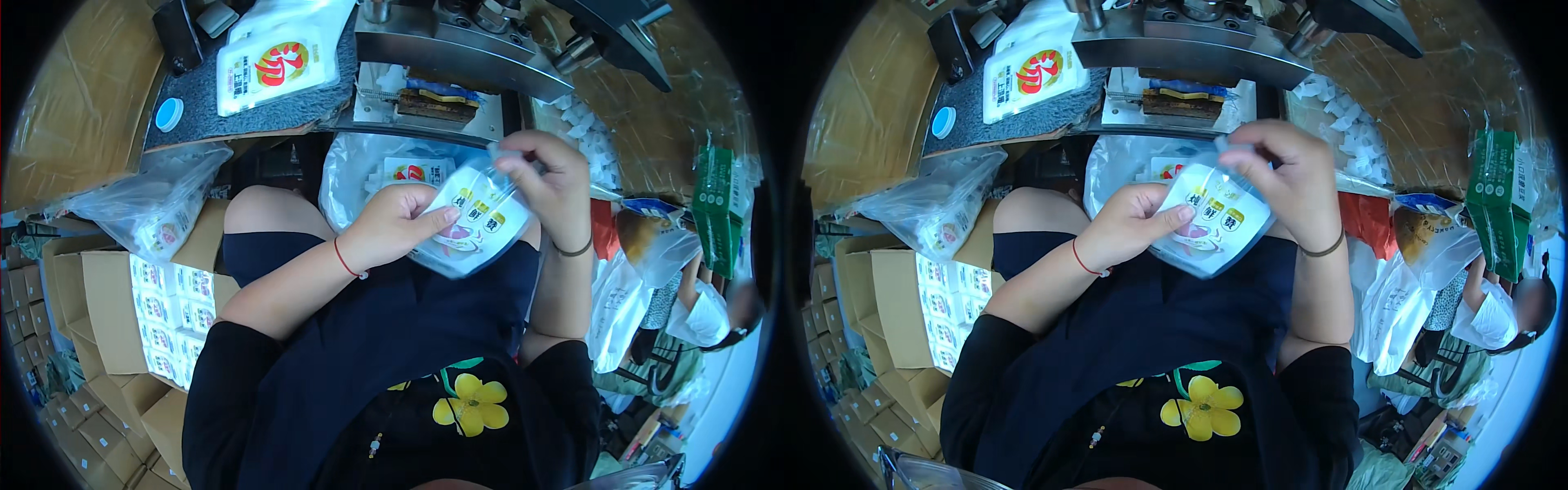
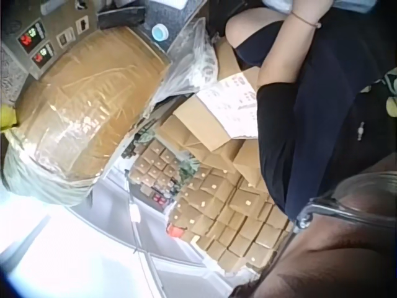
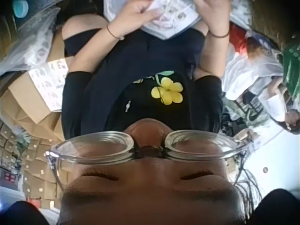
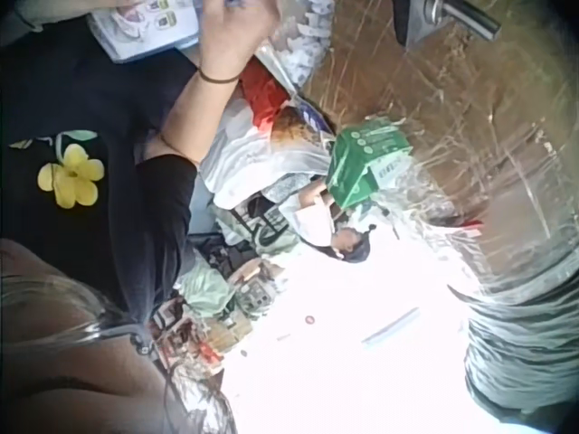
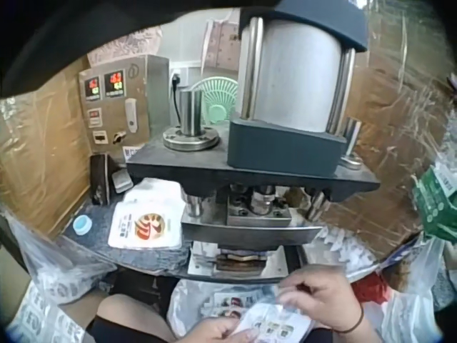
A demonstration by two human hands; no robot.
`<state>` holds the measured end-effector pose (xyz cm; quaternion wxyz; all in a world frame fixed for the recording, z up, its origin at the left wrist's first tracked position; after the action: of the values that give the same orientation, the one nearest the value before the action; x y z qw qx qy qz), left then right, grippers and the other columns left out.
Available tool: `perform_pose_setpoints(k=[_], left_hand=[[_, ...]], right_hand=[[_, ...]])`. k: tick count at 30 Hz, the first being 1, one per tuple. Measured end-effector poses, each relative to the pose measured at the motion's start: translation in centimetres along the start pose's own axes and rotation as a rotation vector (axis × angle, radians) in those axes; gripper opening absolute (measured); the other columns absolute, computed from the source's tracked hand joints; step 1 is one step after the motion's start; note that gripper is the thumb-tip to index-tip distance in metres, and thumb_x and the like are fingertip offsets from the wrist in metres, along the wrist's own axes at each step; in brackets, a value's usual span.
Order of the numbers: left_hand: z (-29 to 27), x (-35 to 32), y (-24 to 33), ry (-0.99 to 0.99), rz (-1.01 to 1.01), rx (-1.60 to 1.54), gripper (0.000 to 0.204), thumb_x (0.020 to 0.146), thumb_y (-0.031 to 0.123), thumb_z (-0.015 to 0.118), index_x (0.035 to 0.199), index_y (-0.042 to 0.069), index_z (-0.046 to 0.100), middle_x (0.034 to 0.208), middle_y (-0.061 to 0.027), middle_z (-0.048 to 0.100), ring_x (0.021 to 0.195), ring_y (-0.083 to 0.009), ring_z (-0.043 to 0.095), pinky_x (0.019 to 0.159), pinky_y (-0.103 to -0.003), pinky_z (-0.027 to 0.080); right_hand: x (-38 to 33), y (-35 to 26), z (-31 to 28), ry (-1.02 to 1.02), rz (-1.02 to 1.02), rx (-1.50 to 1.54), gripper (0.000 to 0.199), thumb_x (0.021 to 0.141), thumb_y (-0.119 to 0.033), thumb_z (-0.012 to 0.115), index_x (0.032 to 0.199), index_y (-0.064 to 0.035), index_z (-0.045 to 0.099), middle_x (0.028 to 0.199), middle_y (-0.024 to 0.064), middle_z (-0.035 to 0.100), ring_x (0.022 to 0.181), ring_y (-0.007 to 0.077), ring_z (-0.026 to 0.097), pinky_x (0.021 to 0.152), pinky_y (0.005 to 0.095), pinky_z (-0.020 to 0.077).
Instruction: The recorder is using a vertical heat-sealing machine to seal the top edges of plastic pouches filled with liquid.
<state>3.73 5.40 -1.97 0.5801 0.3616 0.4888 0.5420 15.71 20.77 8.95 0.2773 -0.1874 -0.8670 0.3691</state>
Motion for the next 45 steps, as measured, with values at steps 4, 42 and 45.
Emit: perform_pose_setpoints(k=[4,42,45], left_hand=[[1.0,0.4,-0.3,-0.066,-0.079,-0.199,0.029,0.099,0.020,0.065,0.114,-0.004,0.068,0.102,-0.0073,0.072,0.091,-0.0090,0.066,0.084,-0.025,0.053],[-4.2,3.4,1.8,0.082,-0.089,-0.495,0.039,0.092,0.007,0.066,0.127,-0.007,0.056,0.115,-0.0146,0.069,0.102,-0.0220,0.069,0.090,-0.035,0.056],[-8.1,2.5,2.2,0.554,0.296,0.427,0.047,0.094,0.012,0.065,0.132,-0.007,0.046,0.115,-0.0158,0.064,0.105,-0.0261,0.064,0.093,-0.041,0.052]], right_hand=[[0.1,0.7,-0.3,-0.140,-0.079,-0.166,0.016,0.086,-0.015,0.075,0.091,-0.0003,0.070,0.083,0.0102,0.068,0.073,0.0170,0.064,0.064,0.0294,0.0480],[0.9,12.8,-4.6,-0.020,0.215,-0.960,0.024,0.092,-0.021,0.062,0.115,-0.0131,0.060,0.112,0.0144,0.063,0.095,0.0386,0.065,0.076,0.0469,0.0524],[0.6,11.9,-4.6,0.073,0.157,-0.924,0.022,0.092,-0.019,0.062,0.114,-0.0128,0.062,0.111,0.0125,0.064,0.095,0.0374,0.065,0.076,0.0450,0.0523]])
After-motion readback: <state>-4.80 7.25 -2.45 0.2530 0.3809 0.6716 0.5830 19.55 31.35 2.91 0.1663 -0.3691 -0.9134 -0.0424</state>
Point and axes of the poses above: each hand's wrist, its own x-axis towards the middle knuckle, its own z-axis out of the palm, y = z × x, the point moved 4 cm from there along x, towards the middle knuckle
